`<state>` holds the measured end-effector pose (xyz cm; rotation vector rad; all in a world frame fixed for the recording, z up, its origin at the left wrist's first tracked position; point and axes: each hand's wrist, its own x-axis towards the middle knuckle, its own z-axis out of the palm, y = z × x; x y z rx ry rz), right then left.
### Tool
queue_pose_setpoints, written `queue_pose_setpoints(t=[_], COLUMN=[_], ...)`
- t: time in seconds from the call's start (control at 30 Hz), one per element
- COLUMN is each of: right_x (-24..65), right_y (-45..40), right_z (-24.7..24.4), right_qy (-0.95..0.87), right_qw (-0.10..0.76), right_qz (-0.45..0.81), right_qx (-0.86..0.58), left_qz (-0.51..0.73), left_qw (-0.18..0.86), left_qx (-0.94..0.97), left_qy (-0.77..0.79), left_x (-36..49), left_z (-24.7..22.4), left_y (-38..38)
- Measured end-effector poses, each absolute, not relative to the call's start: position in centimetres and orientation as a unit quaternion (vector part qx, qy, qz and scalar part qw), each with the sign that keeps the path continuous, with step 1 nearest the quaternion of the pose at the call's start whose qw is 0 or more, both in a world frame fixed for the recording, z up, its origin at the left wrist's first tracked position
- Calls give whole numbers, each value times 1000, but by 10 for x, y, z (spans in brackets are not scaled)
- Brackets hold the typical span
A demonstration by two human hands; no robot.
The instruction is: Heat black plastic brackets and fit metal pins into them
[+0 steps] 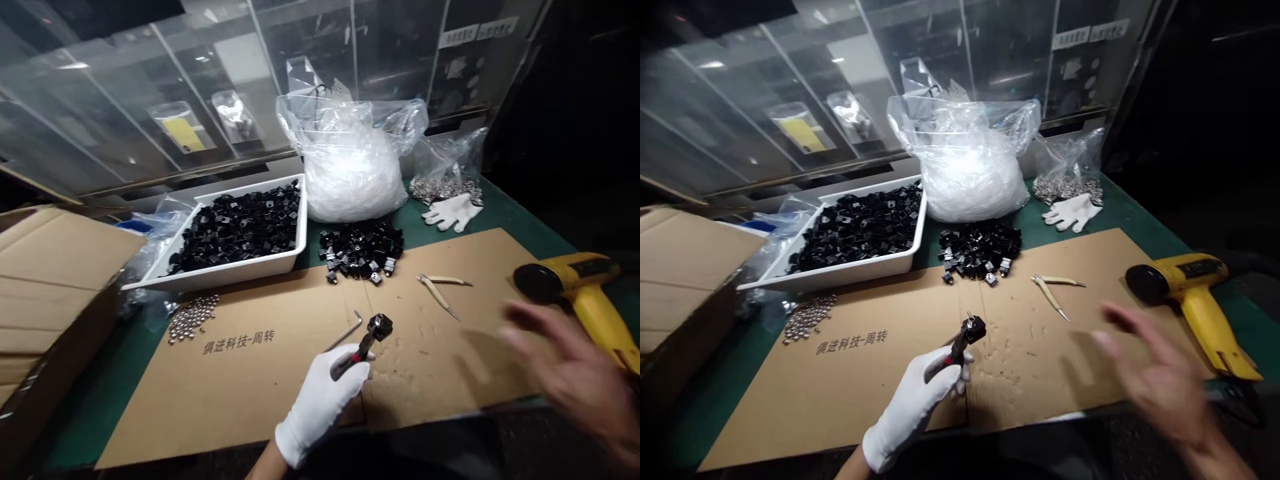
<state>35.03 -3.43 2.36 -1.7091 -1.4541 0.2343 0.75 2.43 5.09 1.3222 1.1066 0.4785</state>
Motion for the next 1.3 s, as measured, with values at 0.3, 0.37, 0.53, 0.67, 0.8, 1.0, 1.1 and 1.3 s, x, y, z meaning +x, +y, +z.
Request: queue_pose_setpoints(t=[0.3, 0.37, 0.53, 0.67, 0.8, 1.0, 1.1, 1.3], right_x=[248, 247, 253, 258, 266, 273, 274, 272], right_y=[-6, -9, -18, -20, -22, -23, -22, -20], right_z=[49, 43, 33, 35, 37, 39, 39, 38], right_qy=[-534, -511, -502, -515, -529, -525, -523, -513], right_qw=[445, 457, 456, 430, 404, 402, 392, 375], right_qz=[538, 559, 631, 650, 653, 640, 654, 685], right_qx=[-477, -467, -376, -357, -361, -391, -381, -356], left_qz=[160, 156, 134, 127, 108, 105, 109, 118], left_qw=[639, 640, 656, 680, 723, 744, 783, 838], left_qx=[600, 608, 595, 572, 546, 527, 480, 394], left_qy=[454, 444, 446, 441, 408, 397, 380, 359], left_x=[24, 21, 15, 15, 17, 16, 14, 13], left_z=[60, 61, 64, 69, 69, 59, 54, 46], left_y=[8, 5, -5, -9, -9, -10, -10, -15])
